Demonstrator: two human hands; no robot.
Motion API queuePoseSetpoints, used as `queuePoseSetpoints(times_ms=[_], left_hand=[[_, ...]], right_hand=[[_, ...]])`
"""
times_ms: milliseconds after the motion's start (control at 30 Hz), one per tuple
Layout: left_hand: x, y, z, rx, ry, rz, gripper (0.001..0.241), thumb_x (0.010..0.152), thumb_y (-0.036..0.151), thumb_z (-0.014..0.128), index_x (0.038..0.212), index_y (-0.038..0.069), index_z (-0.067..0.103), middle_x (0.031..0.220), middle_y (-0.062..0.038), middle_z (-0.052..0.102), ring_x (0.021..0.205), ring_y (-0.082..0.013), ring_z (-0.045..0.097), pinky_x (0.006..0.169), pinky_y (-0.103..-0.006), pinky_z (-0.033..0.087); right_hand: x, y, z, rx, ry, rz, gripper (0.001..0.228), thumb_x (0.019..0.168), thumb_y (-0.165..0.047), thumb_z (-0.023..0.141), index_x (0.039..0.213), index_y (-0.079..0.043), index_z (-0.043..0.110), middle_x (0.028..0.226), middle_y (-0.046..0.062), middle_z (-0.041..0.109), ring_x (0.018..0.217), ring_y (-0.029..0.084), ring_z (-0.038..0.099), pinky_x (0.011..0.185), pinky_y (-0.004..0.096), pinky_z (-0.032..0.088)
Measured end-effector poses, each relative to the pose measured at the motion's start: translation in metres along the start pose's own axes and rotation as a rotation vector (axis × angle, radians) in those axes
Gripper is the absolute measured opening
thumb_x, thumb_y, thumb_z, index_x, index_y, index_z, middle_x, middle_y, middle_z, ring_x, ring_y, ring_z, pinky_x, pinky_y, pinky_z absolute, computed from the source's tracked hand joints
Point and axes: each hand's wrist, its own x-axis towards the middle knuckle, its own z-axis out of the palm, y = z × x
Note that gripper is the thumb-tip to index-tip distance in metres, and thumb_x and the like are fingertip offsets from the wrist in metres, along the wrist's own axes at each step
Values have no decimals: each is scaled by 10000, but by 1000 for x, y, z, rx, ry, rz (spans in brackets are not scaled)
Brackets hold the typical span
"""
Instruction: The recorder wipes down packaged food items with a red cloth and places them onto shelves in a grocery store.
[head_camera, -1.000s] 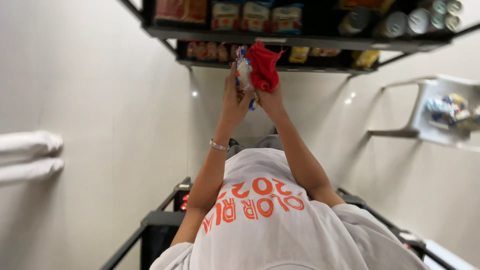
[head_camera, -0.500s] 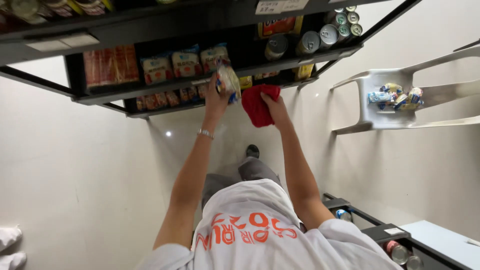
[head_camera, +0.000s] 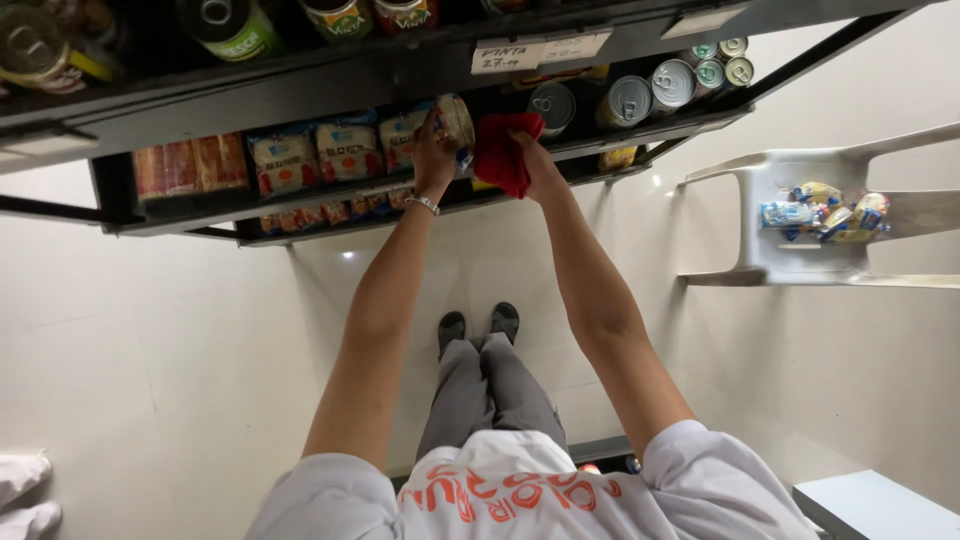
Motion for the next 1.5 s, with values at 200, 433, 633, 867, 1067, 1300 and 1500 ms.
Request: queuePoseSetpoints(times_ms=[200,433,633,867,1067,1300,1500], left_hand=[[24,-1,2,218,-8,112,623,990,37,553,1570,197,390,1323,-202,472,1197,-459,612,913,-427,622],[7,-5,18,685,-72,169,568,887,-1,712,1421,79,536,1302,-290,484,1122,-483,628,893,-499,602],[4,-17,19,1038,-203,119,395,850,118,687,1242,162,672,1332,-159,382,1178,-413,418,797,-577,553],[14,-49,41,950,71,19,631,918,470,695,1447,218,462,1202,-145,569,1110,-428,563,902,-560,436],[-47,69,52,475,-47,-17,403,1019,361,587,1354,147,518,1330,-254,484,1244,-521,425,1051,-618,330],[-171,163,207,-479,-972,-526,868,956,834,349,1360,115,621,1262,-141,686,1100,-296,693,911,-418,574],[-227,289,271,-516,-1241,-433,368,951,209,773,1290,102,675,1090,-76,694,959,-183,665,864,-327,573]], right_hand=[[20,1,32,119,57,5,824,981,-330,638,1589,26,211,1403,272,505,1284,386,564,1108,488,465],[94,50,-2,-36,153,42,848,939,-374,710,1586,-18,293,1421,265,534,1307,415,563,1099,541,482],[60,69,-17,-111,151,-101,780,906,-293,799,1518,-31,395,1286,203,613,1179,366,638,1007,520,555],[-100,57,-40,530,201,-228,484,886,-212,730,1263,-57,469,1046,120,588,941,252,576,883,409,485],[-193,62,-104,689,306,-345,363,928,-225,686,1169,-104,443,961,44,569,868,153,566,845,292,482],[-256,74,-229,613,343,-437,459,942,-212,702,1292,-59,447,1050,124,635,931,240,645,892,428,521],[-358,11,-271,63,504,-583,544,885,-252,851,1303,-36,577,1188,150,651,1127,272,605,1034,494,465]])
